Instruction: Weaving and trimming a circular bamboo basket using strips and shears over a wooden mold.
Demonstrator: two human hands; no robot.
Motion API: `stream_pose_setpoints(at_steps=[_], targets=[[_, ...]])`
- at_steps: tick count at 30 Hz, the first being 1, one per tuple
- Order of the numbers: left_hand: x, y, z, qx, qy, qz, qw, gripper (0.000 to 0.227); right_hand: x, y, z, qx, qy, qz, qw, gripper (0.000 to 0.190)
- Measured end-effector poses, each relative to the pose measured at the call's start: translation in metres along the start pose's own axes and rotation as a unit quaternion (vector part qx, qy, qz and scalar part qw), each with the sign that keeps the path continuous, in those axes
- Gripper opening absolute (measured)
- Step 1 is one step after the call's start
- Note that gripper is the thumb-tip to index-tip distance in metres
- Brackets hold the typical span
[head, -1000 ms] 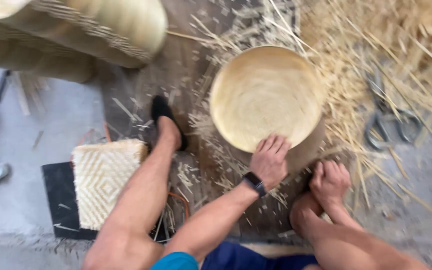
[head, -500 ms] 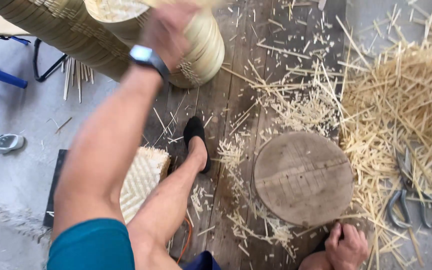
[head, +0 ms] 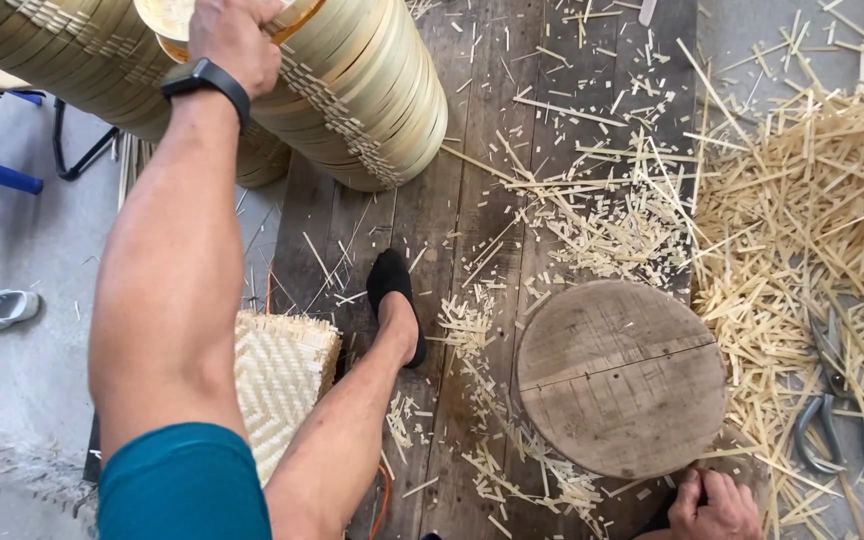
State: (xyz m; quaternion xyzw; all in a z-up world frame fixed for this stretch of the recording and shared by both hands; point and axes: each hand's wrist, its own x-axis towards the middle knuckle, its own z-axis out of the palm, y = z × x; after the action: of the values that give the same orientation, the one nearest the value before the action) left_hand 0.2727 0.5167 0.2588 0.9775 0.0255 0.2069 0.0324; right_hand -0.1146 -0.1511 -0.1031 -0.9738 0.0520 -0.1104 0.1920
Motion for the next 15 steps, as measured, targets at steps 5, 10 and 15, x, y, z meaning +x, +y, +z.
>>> stream_pose_setpoints(at_steps=[5,10,15], targets=[[-0.002,-0.008,-0.002,-0.017,-0.029,0.025,0.999,0.039,-0.003,0.005,0.007,0.007,0.004,0.000,1.000,0.012],[-0.007,-0.005,0.005,-0.096,-0.096,-0.134,0.982,0.038,-0.008,0.013,0.012,0.004,-0.002,0.001,1.000,0.011],[-0.048,0.018,0.005,0.076,-0.065,-0.017,0.995,0.063,-0.006,0.006,0.006,-0.010,-0.015,0.009,1.000,0.009]])
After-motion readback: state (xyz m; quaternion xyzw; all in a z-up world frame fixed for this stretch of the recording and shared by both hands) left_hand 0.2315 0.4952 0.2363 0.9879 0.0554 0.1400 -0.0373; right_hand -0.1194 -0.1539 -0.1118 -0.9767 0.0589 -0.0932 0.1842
